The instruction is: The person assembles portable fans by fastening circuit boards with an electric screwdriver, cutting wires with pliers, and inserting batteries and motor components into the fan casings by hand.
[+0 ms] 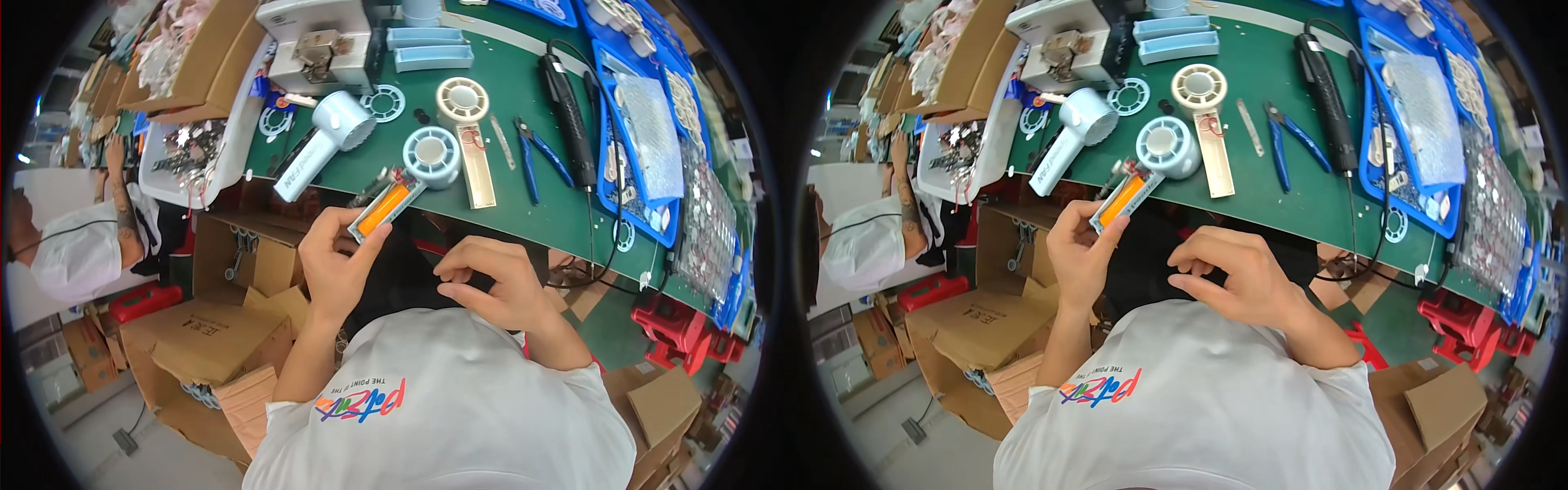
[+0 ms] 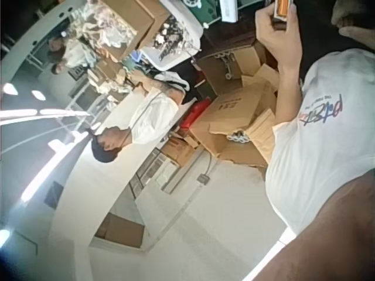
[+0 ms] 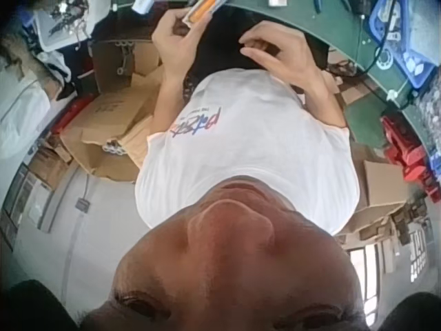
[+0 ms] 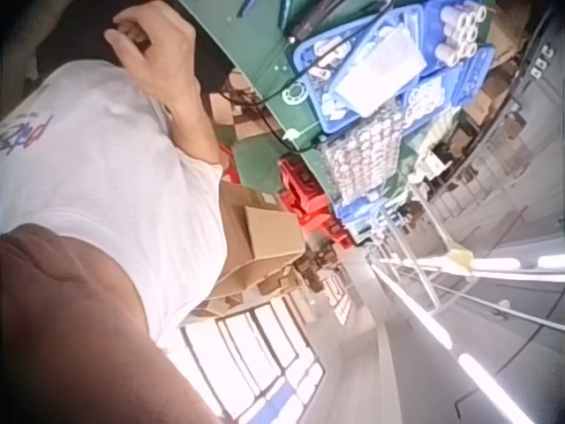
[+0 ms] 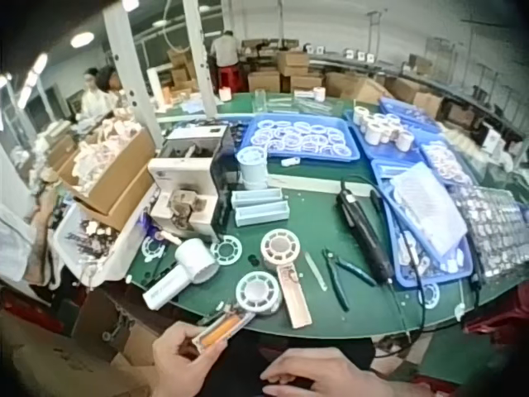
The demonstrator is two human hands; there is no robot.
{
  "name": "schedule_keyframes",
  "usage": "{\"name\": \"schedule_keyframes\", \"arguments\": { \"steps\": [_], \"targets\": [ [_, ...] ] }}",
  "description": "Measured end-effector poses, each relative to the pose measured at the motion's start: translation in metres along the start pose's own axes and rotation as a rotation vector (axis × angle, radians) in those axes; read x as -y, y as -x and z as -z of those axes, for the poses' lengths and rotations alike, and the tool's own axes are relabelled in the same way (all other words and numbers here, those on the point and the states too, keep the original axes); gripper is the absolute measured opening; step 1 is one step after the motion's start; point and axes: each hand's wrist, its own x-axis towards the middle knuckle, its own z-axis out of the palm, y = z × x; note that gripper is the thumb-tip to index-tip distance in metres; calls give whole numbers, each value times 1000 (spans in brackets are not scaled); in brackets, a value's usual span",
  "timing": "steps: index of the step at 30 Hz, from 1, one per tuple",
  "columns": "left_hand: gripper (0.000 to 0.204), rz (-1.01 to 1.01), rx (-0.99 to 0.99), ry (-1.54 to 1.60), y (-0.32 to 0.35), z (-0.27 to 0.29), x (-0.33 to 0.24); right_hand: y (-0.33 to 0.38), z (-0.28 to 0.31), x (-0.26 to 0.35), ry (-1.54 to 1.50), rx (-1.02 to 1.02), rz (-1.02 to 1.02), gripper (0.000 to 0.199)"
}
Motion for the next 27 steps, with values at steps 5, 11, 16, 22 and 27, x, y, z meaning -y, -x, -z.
{"name": "schedule_keyframes", "arguments": {
  "steps": [5,11,16,22,27],
  "targets": [
    [24,-340,-110,-224,1,-15,6,-6,12,9,150,-196,-16,20],
    [27,-421,-237,-297,-2,-24,10,-31,20,1,638,-559,63,24],
    [35,-380,-179,-379,-1,-27,4,-32,27,-6,795,-536,-32,25],
    [49,-359,-73,-422,0,-32,4,-25,47,8,566,-616,-190,26],
    [56,-359,-28,-427,1,-39,6,-19,58,8,489,-684,-142,28]
  ]
}}
